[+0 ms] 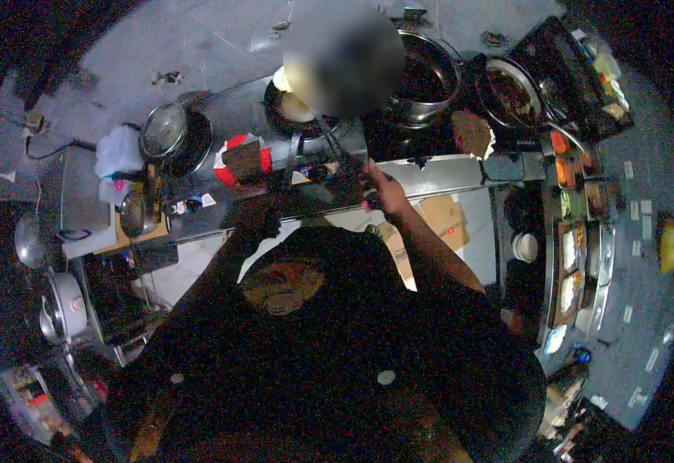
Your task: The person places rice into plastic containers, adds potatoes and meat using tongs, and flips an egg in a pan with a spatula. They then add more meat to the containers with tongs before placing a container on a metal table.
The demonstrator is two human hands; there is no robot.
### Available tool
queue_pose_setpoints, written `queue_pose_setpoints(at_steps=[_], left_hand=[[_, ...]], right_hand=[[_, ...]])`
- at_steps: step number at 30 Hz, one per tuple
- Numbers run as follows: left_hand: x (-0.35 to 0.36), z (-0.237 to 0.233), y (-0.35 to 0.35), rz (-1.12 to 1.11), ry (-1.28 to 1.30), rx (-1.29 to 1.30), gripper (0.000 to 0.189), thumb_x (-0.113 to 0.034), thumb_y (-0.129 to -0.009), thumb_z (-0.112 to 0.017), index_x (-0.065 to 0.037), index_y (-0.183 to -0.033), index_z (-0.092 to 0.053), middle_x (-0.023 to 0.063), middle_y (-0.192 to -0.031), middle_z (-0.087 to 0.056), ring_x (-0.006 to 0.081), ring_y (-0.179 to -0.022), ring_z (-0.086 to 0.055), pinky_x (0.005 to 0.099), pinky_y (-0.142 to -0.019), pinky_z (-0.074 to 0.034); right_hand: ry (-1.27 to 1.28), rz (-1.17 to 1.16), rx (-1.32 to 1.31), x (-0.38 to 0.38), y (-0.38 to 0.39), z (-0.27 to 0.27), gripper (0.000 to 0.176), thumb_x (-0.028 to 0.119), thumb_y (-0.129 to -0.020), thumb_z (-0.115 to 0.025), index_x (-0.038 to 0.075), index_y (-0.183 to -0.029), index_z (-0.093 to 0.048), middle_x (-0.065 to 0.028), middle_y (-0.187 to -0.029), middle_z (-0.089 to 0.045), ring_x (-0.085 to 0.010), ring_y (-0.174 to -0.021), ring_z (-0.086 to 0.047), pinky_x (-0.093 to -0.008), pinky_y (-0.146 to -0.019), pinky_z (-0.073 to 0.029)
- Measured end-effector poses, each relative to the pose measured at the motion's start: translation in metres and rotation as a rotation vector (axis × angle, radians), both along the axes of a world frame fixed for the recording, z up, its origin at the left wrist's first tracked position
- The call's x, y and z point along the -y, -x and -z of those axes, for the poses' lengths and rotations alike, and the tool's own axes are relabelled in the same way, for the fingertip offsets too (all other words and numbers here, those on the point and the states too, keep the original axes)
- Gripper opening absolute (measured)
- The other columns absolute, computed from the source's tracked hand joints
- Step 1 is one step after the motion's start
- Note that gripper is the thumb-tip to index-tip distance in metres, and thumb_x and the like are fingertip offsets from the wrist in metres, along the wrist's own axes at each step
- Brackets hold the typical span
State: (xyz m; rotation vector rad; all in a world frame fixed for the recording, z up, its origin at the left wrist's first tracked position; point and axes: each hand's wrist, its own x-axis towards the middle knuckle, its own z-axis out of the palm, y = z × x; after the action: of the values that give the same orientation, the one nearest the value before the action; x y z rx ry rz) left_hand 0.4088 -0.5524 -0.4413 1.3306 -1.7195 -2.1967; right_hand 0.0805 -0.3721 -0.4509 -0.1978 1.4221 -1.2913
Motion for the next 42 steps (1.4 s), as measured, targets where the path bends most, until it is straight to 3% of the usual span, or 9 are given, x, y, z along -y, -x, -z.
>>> queue_pose_setpoints(at_steps=[7, 8, 10, 12, 20, 24, 28, 31, 42], left_hand=[[0.010, 0.059, -0.043, 0.567, -0.141, 0.281, 0.024, -0.021, -0.100, -0.065, -0.004, -0.114, -0.073, 0.0093, -0.094, -0.070, 0.0178, -0.072, -0.067, 0.0341, -0.059, -0.055], [0.011, 0.076, -0.050, 0.595, -0.161, 0.288, 0.024, -0.021, -0.100, -0.065, -0.004, -0.114, -0.073, 0.0093, -0.094, -0.070, 0.0178, -0.072, -0.067, 0.0341, -0.059, -0.055], [0.008, 0.108, -0.054, 0.877, 0.003, 0.209, 0.027, -0.029, -0.099, -0.068, -0.005, -0.111, -0.074, 0.0090, -0.092, -0.069, 0.0172, -0.071, -0.065, 0.0335, -0.058, -0.053], [0.002, 0.102, -0.045, 1.016, 0.141, 0.028, 0.034, -0.041, -0.099, -0.070, -0.008, -0.108, -0.073, 0.0081, -0.088, -0.067, 0.0169, -0.069, -0.061, 0.0323, -0.056, -0.049], [-0.048, 0.048, 0.035, 0.920, 0.052, 0.148, 0.040, -0.049, -0.101, -0.066, -0.012, -0.115, -0.070, 0.0117, -0.087, -0.067, 0.0194, -0.075, -0.067, 0.0373, -0.057, -0.051], [-0.066, 0.081, 0.045, 1.121, 0.386, 0.204, 0.047, -0.050, -0.103, -0.063, -0.004, -0.103, -0.072, 0.0127, -0.082, -0.069, 0.0199, -0.067, -0.068, 0.0390, -0.057, -0.054], [-0.108, 0.093, 0.069, 1.098, 0.371, 0.550, 0.051, -0.048, -0.104, -0.060, 0.001, -0.099, -0.073, 0.0127, -0.083, -0.074, 0.0231, -0.056, -0.066, 0.0419, -0.055, -0.056], [-0.129, 0.156, 0.085, 1.139, 0.294, 0.843, 0.045, -0.042, -0.103, -0.060, 0.000, -0.095, -0.073, 0.0122, -0.084, -0.075, 0.0230, -0.062, -0.068, 0.0415, -0.057, -0.055], [-0.276, 0.092, 0.281, 1.367, 0.572, 0.330, 0.042, -0.041, -0.101, -0.063, 0.000, -0.097, -0.071, 0.0120, -0.084, -0.074, 0.0230, -0.066, -0.069, 0.0404, -0.060, -0.055]], right_hand=[[-0.104, -0.884, -1.448, -0.198, -0.022, 0.179, 0.035, 0.038, -0.100, -0.064, 0.005, -0.101, -0.075, -0.0202, -0.085, -0.071, -0.0437, -0.080, -0.068, -0.0536, -0.075, -0.056], [-0.336, -0.881, -1.325, -0.231, -0.045, 0.194, 0.044, 0.044, -0.101, -0.062, 0.006, -0.082, -0.073, -0.0215, -0.080, -0.070, -0.0459, -0.081, -0.067, -0.0543, -0.075, -0.054], [-0.340, -0.864, -0.642, -0.307, -0.070, 0.230, 0.026, 0.034, -0.103, -0.060, 0.011, -0.111, -0.069, -0.0174, -0.083, -0.069, -0.0359, -0.077, -0.071, -0.0483, -0.062, -0.057], [-0.490, -0.057, 0.470, -0.358, -0.103, 0.201, 0.036, 0.046, -0.101, -0.065, 0.013, -0.114, -0.068, -0.0120, -0.088, -0.074, -0.0315, -0.060, -0.072, -0.0434, -0.043, -0.055], [-0.502, 0.014, 0.436, -0.405, -0.130, 0.228, 0.038, 0.045, -0.105, -0.059, 0.011, -0.115, -0.072, -0.0105, -0.086, -0.076, -0.0267, -0.066, -0.073, -0.0439, -0.053, -0.059], [-0.481, -0.476, -0.617, -0.379, -0.079, 0.219, 0.048, 0.046, -0.104, -0.064, -0.001, -0.111, -0.072, -0.0177, -0.088, -0.076, -0.0242, -0.071, -0.075, -0.0413, -0.069, -0.060], [-0.264, -0.186, -0.956, -0.402, -0.031, 0.137, 0.050, 0.047, -0.104, -0.064, 0.000, -0.121, -0.071, -0.0177, -0.093, -0.077, -0.0228, -0.072, -0.075, -0.0407, -0.073, -0.060], [-0.437, -0.115, -0.719, -0.452, 0.001, 0.072, 0.049, 0.047, -0.103, -0.065, 0.002, -0.120, -0.071, -0.0157, -0.093, -0.077, -0.0219, -0.071, -0.074, -0.0395, -0.073, -0.059], [-0.692, 0.218, -0.611, -0.658, 0.034, 0.023, 0.049, 0.048, -0.100, -0.069, 0.003, -0.120, -0.073, -0.0220, -0.113, -0.076, -0.0363, -0.109, -0.072, -0.0437, -0.095, -0.055]])
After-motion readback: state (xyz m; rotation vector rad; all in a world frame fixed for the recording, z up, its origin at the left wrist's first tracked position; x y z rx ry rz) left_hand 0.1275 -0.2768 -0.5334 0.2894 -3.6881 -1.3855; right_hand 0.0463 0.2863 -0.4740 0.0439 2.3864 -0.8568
